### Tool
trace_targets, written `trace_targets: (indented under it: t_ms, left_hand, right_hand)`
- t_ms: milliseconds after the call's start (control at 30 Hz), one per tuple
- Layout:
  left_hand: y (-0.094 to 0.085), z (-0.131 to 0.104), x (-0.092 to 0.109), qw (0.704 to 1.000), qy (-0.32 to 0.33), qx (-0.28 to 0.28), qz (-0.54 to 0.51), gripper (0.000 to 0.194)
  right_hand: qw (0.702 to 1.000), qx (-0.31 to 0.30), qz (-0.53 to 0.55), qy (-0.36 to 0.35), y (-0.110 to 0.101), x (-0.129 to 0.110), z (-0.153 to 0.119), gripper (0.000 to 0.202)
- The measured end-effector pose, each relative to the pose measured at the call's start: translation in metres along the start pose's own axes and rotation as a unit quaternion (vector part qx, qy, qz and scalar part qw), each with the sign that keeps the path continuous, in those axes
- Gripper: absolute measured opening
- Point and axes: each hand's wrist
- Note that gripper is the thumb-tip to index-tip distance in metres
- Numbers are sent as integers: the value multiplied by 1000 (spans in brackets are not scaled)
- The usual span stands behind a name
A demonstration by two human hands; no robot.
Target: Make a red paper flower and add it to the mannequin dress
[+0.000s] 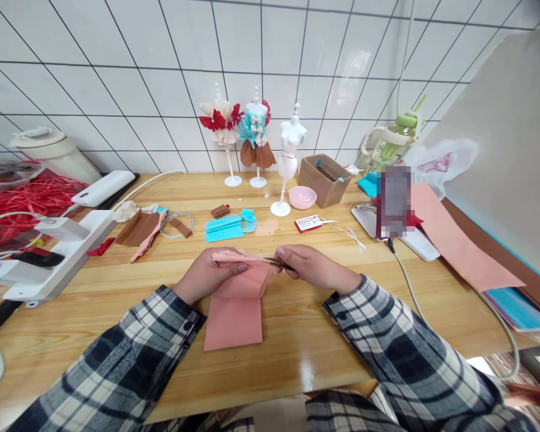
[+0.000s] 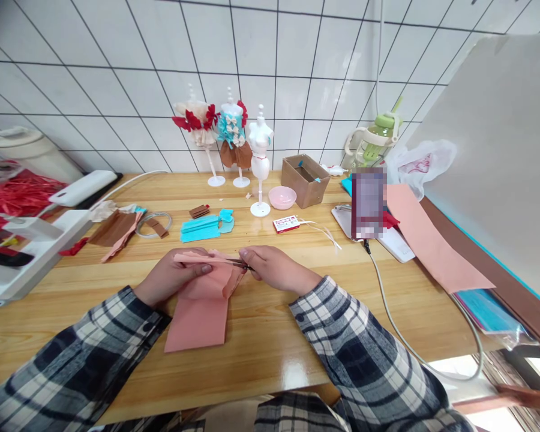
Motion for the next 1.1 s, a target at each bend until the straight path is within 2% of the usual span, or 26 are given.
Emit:
trace_targets:
  t_ms: [733, 1100]
  left_hand:
    - [0, -1, 1, 1000, -18, 7, -13, 25]
    - [-2, 0, 8, 1000, -5, 24, 20, 29]
  right_hand:
    - [997, -13, -59, -40, -3, -5, 0, 46]
    - [1000, 4, -6, -5, -2, 0, -1, 49]
Point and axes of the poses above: each hand's wrist, its own z-axis towards the middle knuckle, its own y-axis out of the palm, x = y × z, and after that the axes turned 2 degrees about -z, right-handed
